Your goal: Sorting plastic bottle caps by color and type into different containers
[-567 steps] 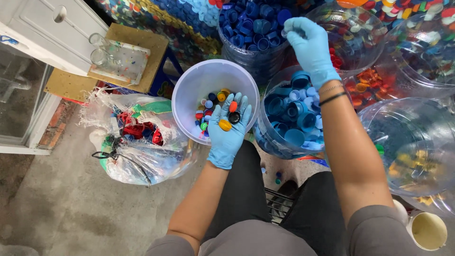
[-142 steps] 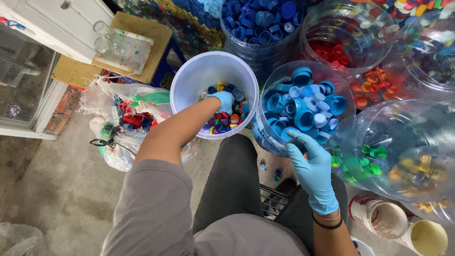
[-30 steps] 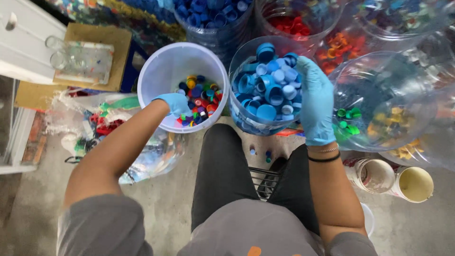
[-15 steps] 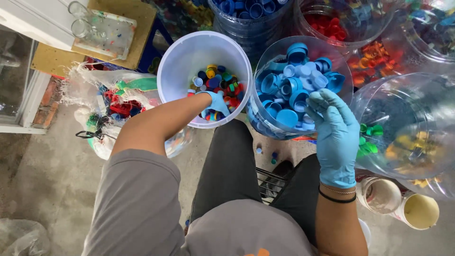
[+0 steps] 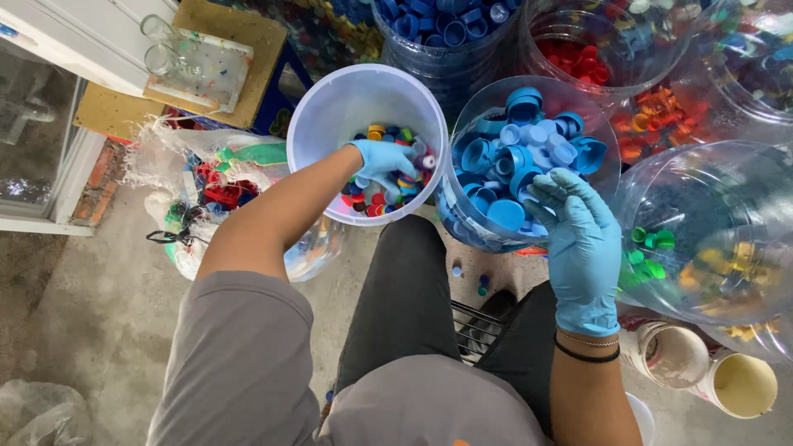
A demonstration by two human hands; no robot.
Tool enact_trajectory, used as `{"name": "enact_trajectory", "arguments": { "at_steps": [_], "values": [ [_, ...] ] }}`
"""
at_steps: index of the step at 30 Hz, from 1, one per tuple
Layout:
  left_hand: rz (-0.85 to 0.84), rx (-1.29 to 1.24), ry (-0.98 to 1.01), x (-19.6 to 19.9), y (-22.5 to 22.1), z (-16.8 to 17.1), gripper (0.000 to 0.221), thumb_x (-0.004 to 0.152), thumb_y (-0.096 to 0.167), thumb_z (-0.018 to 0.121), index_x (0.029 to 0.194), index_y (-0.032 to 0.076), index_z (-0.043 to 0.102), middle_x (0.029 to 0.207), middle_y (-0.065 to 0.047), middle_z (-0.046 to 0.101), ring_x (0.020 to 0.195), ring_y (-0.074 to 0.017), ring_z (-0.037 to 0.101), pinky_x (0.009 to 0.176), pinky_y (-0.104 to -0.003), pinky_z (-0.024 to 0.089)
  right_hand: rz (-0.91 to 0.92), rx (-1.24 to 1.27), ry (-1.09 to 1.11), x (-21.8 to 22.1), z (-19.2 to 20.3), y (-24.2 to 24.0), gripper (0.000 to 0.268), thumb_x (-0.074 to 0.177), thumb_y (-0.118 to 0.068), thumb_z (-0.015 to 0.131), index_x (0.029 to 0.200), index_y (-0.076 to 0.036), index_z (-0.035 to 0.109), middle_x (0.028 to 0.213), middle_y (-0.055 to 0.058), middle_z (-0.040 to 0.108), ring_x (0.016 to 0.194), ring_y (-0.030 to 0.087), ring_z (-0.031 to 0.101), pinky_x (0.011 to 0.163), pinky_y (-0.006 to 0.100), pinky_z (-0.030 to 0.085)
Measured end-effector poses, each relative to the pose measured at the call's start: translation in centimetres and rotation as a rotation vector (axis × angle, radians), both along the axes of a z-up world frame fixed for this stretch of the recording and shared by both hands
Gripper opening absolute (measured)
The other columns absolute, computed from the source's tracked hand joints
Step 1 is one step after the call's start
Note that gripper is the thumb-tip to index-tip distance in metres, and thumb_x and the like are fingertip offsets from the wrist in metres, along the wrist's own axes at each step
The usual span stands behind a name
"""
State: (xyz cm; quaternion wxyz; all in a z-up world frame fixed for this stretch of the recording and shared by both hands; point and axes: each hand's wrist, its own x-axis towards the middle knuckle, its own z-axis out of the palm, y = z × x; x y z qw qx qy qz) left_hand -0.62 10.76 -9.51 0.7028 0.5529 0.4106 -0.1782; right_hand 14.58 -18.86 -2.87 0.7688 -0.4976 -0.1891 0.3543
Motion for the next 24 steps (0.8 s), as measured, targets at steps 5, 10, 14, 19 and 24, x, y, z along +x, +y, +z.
{"name": "enact_trajectory", "arguments": {
  "at_steps": [5, 10, 14, 19, 24],
  "values": [
    [0.112, 0.031, -0.167, -1.4, 3.8, -1.8, 0.033, 0.087, 0.018, 0.067, 0.119, 0.017, 0.057, 0.123, -0.01, 0.059, 0.099, -0.0313, 0.069, 0.087, -0.043, 0.061, 0.0, -0.056, -0.099, -1.2, 0.6, 0.8, 0.032, 0.105, -0.016, 0.054, 0.131, -0.001, 0.063, 0.124, 0.017, 0.07, 0.116, 0.03, 0.07, 0.104, 0.048, 0.058],
    [0.371, -0.046, -0.337, -4.4, 4.9, -1.0, 0.021, 0.09, 0.019, 0.069, 0.11, 0.022, 0.063, 0.094, -0.006, 0.07, 0.07, -0.0243, 0.075, 0.059, -0.031, 0.066, 0.031, -0.098, -0.18, -3.8, 1.5, 2.9, 0.031, 0.105, -0.015, 0.055, 0.131, -0.001, 0.064, 0.123, 0.02, 0.07, 0.117, 0.032, 0.069, 0.103, 0.049, 0.057],
    [0.658, -0.232, -0.516, -6.2, 3.6, 1.2, 0.015, 0.092, 0.025, 0.068, 0.105, 0.02, 0.062, 0.077, -0.009, 0.064, 0.065, -0.0253, 0.07, 0.055, -0.031, 0.064, 0.129, -0.097, -0.257, -6.5, 2.7, 5.8, 0.031, 0.1, -0.012, 0.062, 0.13, -0.003, 0.067, 0.122, 0.018, 0.071, 0.114, 0.028, 0.07, 0.099, 0.046, 0.059],
    [0.924, -0.384, -0.547, -5.9, 3.3, -1.1, 0.03, 0.082, 0.037, 0.079, 0.096, 0.013, 0.069, 0.081, -0.012, 0.069, 0.064, -0.0269, 0.067, 0.054, -0.036, 0.061, 0.233, -0.109, -0.433, -8.1, 0.6, 11.1, 0.036, 0.097, -0.003, 0.069, 0.132, -0.007, 0.069, 0.123, 0.018, 0.072, 0.115, 0.031, 0.069, 0.099, 0.05, 0.058],
    [1.047, -0.284, -0.571, -4.9, 1.8, -0.5, 0.034, 0.082, 0.037, 0.081, 0.097, 0.007, 0.072, 0.087, -0.011, 0.075, 0.06, -0.0238, 0.065, 0.051, -0.032, 0.059, 0.269, -0.366, -0.751, -8.7, -0.4, 17.6, 0.044, 0.097, -0.007, 0.072, 0.141, -0.008, 0.063, 0.135, 0.019, 0.067, 0.127, 0.037, 0.064, 0.11, 0.05, 0.048]
  ]
}}
